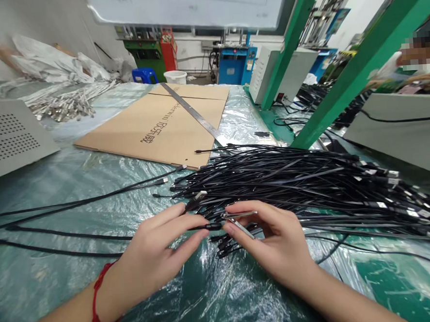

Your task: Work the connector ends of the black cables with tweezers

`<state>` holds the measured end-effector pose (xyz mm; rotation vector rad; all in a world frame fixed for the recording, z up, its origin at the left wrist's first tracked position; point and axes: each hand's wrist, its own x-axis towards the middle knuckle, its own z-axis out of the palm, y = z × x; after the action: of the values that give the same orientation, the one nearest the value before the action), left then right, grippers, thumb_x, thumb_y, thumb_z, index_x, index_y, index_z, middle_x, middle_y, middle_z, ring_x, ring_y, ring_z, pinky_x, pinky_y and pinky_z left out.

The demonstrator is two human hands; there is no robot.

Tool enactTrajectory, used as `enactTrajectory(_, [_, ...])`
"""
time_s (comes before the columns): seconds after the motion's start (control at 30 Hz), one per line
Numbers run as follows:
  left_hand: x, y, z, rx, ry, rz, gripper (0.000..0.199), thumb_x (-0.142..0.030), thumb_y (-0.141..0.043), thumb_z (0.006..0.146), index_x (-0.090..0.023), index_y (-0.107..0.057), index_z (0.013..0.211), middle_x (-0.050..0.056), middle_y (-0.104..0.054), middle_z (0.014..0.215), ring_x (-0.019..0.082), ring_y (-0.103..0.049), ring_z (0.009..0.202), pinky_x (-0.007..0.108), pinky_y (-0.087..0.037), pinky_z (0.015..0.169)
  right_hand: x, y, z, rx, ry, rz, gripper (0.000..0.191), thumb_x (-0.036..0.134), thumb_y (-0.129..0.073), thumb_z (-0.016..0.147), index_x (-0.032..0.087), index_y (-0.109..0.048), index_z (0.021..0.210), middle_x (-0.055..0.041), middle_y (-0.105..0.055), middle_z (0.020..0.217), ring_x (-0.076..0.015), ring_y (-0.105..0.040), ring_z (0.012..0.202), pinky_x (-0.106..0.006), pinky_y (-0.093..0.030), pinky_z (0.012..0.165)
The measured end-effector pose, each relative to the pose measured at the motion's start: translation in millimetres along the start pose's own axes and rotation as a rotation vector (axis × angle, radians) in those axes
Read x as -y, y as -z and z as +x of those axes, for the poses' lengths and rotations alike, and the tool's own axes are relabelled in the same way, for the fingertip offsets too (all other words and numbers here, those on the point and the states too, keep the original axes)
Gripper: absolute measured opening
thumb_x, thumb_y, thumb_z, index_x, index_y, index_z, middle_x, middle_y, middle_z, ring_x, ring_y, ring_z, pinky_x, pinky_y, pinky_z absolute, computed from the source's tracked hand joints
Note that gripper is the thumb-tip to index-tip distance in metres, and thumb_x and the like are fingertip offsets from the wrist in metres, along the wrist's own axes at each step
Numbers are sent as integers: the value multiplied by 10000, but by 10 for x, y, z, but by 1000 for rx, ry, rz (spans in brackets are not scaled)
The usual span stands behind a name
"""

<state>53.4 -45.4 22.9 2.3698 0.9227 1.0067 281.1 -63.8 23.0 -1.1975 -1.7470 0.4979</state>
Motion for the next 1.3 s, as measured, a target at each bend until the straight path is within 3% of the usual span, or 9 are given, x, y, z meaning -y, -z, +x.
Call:
enactTrajectory(0.13, [-26,-17,3,-6,-23,22,146,-136,-549,978,-188,-642,1077,7,-601,872,127,-556,754,265,-423,643,42,-4,-18,-6,250,-58,220,149,-794,789,225,-708,977,-23,-743,849,-145,-711,691,-238,-592,583])
enactTrajectory(0.3, [-49,-42,-21,32,-42,45,168,-129,-526,983,-182,-627,1106,4,-577,861,126,-555,743,262,-421,621,97,-64,-41,3,349,-50,247,134,-815,770,191,-711,988,-38,-738,832,-140,-705,697,-237,-595,603])
enactTrajectory(1.03, [-67,-42,-51,131,-54,96,142,-109,-501,980,-161,-612,1053,5,-518,854,152,-524,730,299,-440,617,92,-107,-28,56,354,-68,229,116,-792,787,176,-723,997,-36,-738,847,-134,-709,766,-222,-605,683])
enactTrajectory(1.13, [-62,-49,-50,135,-71,140,136,-117,-486,987,-156,-613,1015,5,-500,833,155,-516,701,306,-432,592,92,-105,-42,63,335,-71,208,100,-786,790,161,-725,979,-37,-741,869,-119,-708,789,-198,-595,721])
enactTrajectory(1.3, [-52,-53,-47,96,-92,160,155,-137,-497,996,-168,-595,1111,2,-528,840,149,-538,709,300,-444,607,57,-97,-48,49,258,-24,176,145,-782,809,200,-718,963,-13,-733,872,-115,-696,801,-208,-582,730])
